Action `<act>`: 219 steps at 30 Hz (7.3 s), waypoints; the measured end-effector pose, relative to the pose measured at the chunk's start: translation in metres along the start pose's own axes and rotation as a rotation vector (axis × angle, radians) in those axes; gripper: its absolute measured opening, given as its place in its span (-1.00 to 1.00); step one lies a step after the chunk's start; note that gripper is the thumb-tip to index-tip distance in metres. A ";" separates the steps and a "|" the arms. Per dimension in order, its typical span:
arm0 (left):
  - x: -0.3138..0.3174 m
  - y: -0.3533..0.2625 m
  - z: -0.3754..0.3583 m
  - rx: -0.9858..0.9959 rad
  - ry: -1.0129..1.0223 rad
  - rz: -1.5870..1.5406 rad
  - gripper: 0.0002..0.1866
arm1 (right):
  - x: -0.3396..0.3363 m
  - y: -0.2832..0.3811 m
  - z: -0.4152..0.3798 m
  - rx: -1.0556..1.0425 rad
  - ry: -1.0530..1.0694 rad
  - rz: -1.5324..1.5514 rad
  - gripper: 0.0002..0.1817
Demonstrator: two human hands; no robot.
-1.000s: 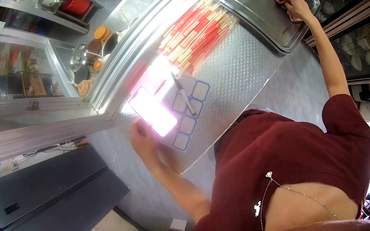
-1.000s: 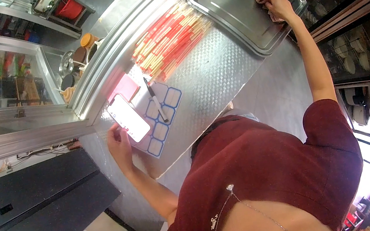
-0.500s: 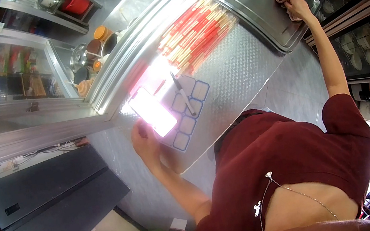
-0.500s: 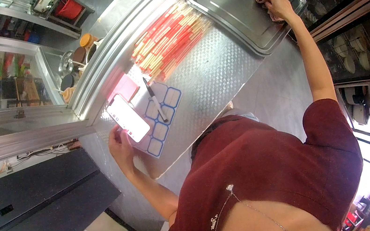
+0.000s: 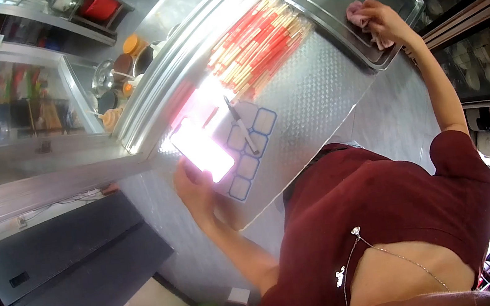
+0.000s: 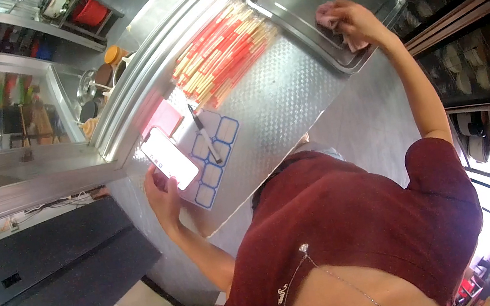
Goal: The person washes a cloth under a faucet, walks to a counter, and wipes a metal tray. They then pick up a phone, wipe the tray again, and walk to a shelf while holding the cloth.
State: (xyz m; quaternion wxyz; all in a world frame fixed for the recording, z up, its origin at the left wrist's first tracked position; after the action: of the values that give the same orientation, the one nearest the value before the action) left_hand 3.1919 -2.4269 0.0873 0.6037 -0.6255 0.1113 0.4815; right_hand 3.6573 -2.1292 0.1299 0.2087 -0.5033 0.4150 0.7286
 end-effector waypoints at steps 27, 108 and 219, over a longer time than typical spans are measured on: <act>0.003 -0.022 0.002 -0.285 -0.165 -0.363 -0.79 | -0.005 -0.017 0.005 0.167 -0.111 -0.166 -0.67; 0.002 0.008 0.023 -0.277 -0.023 -0.381 -0.67 | 0.023 -0.061 0.075 0.104 -0.125 -0.064 -0.67; -0.002 -0.004 0.058 -0.295 -0.042 -0.150 -0.61 | 0.034 -0.066 0.063 0.137 -0.343 -0.254 -0.63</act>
State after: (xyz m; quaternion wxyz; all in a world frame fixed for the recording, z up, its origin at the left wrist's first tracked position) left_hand 3.1667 -2.3770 0.1020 0.5417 -0.7037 -0.0202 0.4593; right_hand 3.6561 -2.0437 0.0825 0.3998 -0.4049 0.3553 0.7416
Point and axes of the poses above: each hand's wrist, its own z-axis towards the middle knuckle, its own x-axis out of the palm, y = z × x, the point moved 1 cm from there along z, towards the middle knuckle, and after that the axes turned 1 degree about -y, right-handed, at the moved point
